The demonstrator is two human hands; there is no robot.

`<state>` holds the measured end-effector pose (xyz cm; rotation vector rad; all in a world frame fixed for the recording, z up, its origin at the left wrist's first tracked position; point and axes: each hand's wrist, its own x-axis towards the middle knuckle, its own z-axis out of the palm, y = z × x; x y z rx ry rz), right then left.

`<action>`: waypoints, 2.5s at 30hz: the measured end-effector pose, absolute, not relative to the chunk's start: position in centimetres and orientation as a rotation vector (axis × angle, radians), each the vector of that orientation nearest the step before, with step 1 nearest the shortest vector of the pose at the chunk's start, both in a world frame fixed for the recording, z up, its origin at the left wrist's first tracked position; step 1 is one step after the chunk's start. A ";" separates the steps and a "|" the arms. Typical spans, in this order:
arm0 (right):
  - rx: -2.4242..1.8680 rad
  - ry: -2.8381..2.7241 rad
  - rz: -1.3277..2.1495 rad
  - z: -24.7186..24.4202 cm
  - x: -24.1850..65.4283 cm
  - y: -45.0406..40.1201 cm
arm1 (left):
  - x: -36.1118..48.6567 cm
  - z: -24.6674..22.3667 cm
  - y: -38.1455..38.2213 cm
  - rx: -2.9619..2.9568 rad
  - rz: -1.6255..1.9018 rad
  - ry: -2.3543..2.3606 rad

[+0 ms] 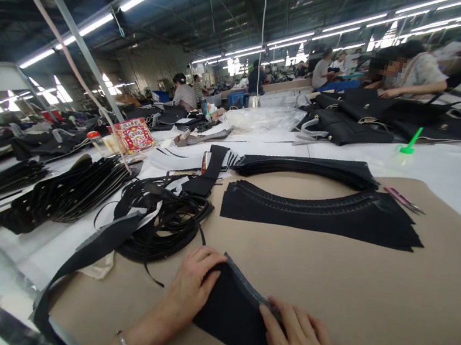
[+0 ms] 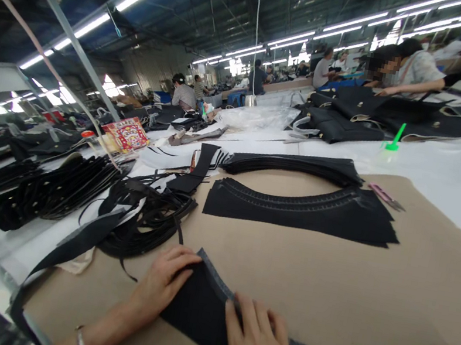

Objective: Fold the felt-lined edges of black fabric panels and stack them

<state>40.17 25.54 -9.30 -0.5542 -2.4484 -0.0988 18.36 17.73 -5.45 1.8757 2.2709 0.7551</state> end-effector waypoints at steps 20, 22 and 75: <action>-0.966 -2.539 0.274 -6.9 36.3 26.8 | 15.4 -2.5 23.2 2.131 0.323 1.921; -1.017 -2.608 0.378 -6.4 35.3 27.1 | 15.2 -2.7 23.5 2.168 0.314 1.899; -0.803 -2.578 0.795 -8.1 34.8 27.3 | 15.8 -5.1 20.9 2.554 0.326 1.702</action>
